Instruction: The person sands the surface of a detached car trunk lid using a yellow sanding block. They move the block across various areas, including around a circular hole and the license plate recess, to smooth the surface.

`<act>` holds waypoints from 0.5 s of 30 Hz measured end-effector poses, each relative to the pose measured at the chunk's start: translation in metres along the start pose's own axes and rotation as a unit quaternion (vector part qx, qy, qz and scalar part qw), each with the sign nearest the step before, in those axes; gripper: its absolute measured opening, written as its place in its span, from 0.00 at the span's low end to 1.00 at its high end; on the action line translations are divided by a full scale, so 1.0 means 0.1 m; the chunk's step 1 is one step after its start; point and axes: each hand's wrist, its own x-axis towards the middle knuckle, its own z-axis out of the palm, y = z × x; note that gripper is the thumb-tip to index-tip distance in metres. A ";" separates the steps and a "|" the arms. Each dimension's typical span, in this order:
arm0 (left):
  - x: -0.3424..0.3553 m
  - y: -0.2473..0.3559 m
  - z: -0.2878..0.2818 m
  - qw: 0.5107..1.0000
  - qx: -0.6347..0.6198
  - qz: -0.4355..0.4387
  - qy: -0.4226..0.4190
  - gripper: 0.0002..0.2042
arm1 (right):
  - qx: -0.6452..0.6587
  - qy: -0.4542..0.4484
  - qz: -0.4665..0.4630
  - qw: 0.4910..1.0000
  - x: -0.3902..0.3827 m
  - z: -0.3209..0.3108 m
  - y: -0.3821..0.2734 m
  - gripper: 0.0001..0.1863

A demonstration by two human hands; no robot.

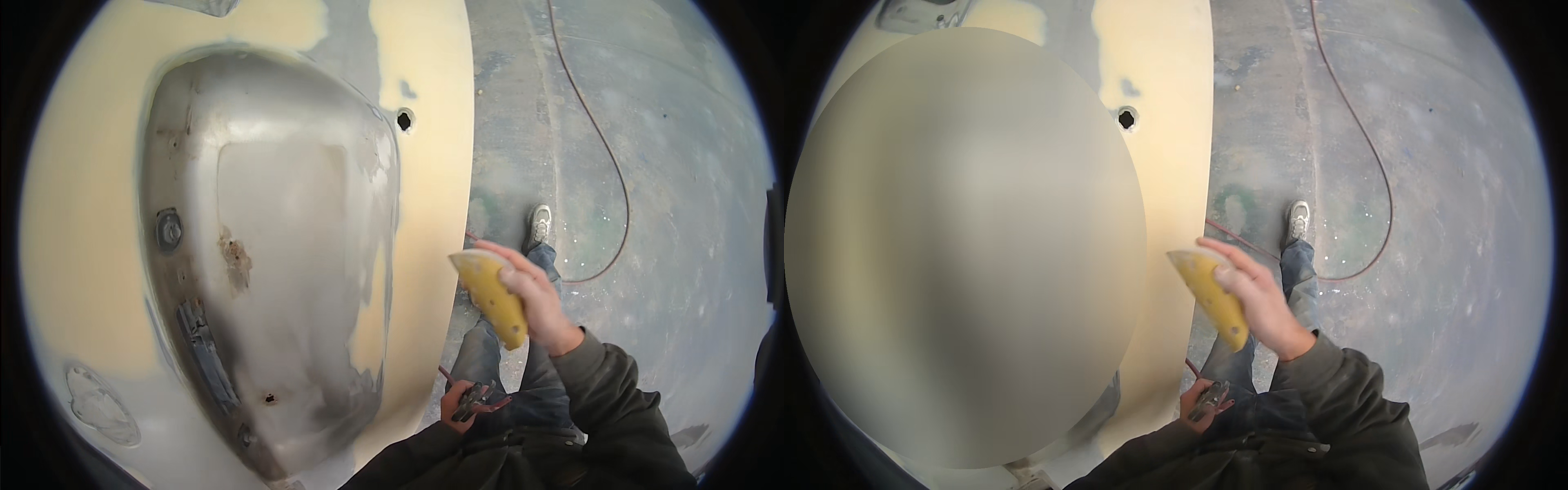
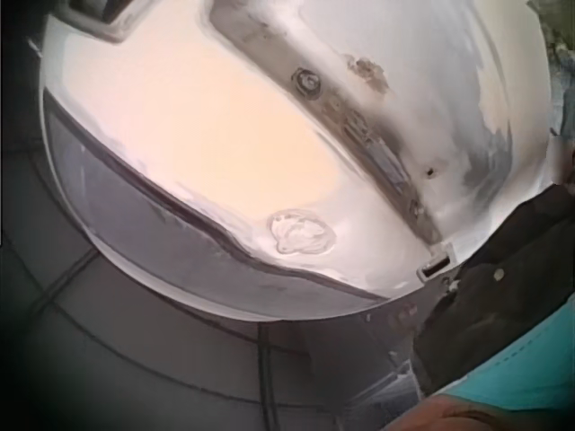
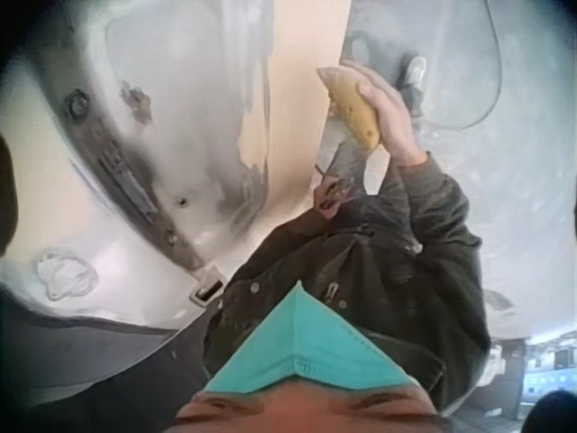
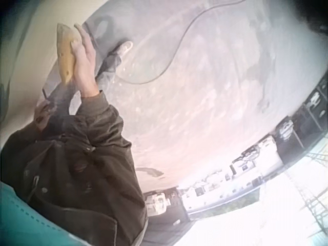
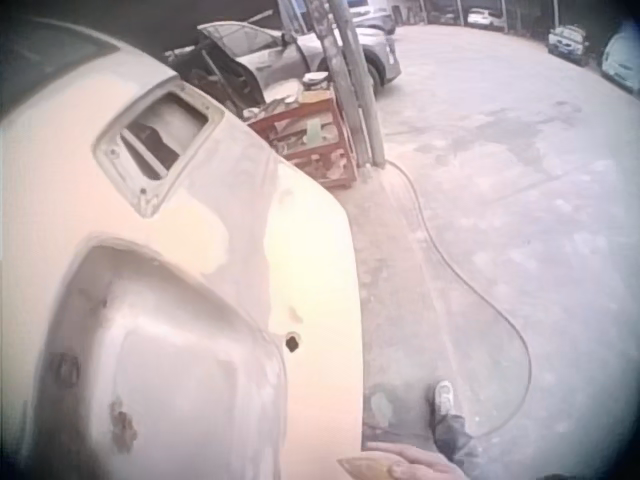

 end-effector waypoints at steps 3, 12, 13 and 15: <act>0.18 0.25 0.22 0.999 -0.003 -0.010 0.033 0.13 | 0.117 -0.064 0.040 0.990 0.26 -0.26 -0.23 0.26; 1.02 1.61 0.93 0.993 -0.044 -0.033 0.102 0.10 | -0.258 -0.079 -0.056 0.961 1.39 -0.58 -0.89 0.18; 1.04 1.56 0.96 0.995 -0.040 -0.024 0.089 0.11 | -0.287 -0.086 -0.090 0.950 1.48 -0.52 -0.98 0.20; 1.09 1.49 1.08 0.993 -0.086 -0.004 0.083 0.12 | -0.342 -0.102 -0.158 0.921 1.65 -0.36 -1.12 0.24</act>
